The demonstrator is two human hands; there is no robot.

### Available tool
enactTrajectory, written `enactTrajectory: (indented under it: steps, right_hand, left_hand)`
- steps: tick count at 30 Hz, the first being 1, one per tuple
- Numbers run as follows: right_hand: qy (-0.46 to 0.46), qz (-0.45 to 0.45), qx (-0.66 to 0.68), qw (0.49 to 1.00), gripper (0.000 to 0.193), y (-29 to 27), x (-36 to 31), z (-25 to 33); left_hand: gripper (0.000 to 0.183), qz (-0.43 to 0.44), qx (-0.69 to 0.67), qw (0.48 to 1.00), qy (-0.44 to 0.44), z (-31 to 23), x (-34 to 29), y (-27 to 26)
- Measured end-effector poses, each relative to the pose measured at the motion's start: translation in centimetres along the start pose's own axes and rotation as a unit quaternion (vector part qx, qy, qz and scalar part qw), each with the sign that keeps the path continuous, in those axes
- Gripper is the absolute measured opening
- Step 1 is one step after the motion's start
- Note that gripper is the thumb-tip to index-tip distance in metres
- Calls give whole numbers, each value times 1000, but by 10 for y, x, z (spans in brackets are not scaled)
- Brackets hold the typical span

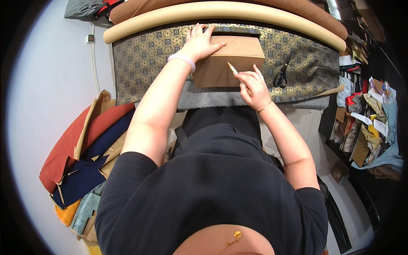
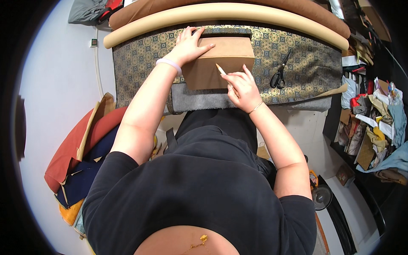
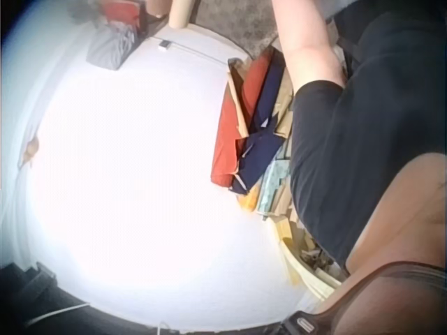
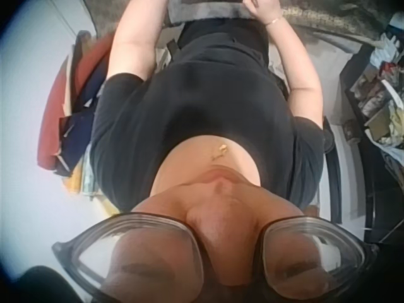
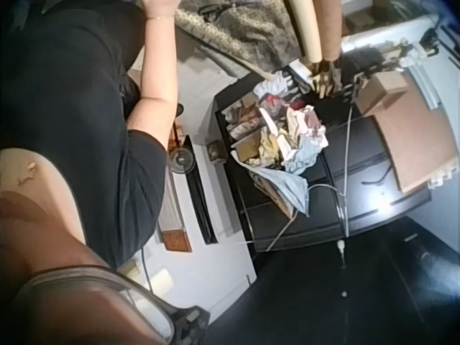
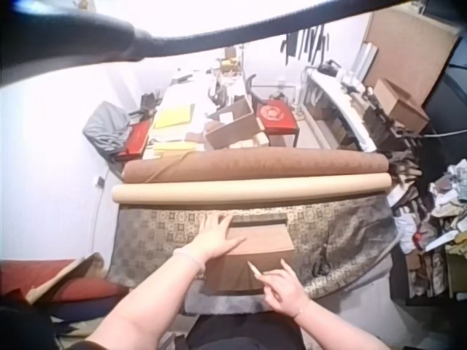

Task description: The person selects a roll of patterned fabric and unrolls it on a work table. They place a rectangular cardboard template on the fabric, trace its outline with a pencil, and then use scissors to cut the fabric along the marked lines. The person repeats this process to cut a second piece of fabric.

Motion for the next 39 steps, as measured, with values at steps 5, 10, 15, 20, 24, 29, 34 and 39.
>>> enactTrajectory:
  steps: [5,10,15,20,24,29,34,39]
  right_hand:
    - [7,-2,5,1000,42,1,1,-1]
    - [14,-1,10,1000,41,1,-1,-3]
    - [0,6,-3,1000,41,3,-3,-2]
    - [22,6,11,1000,41,1,-2,-2]
    - [0,2,1,1000,40,2,-5,0]
    - [18,-12,14,1000,37,-2,-2,0]
    - [19,-11,17,1000,36,0,-5,0]
    - [5,16,38,999,36,-9,-9,10]
  left_hand:
    - [92,4,-1,1000,-3,-1,-1,-3]
    - [94,14,-35,999,-3,0,-1,0]
    - [94,15,-36,999,1,-1,-1,0]
    - [94,16,-38,999,0,-2,-2,-1]
    - [94,15,-28,999,-5,-4,-3,-2]
    - [94,5,-39,999,0,-4,-5,-3]
    - [93,6,-34,999,-2,-4,-5,-2]
    - [92,-14,-3,1000,8,-6,-10,-6]
Point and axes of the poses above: each hand's wrist, its own x-axis towards the middle knuckle, its own y-axis out of the palm, z = x × y, the point moved 10 cm from there along x, towards the middle knuckle, and after that the axes turned 14 degrees about y, right-handed, at the moved point
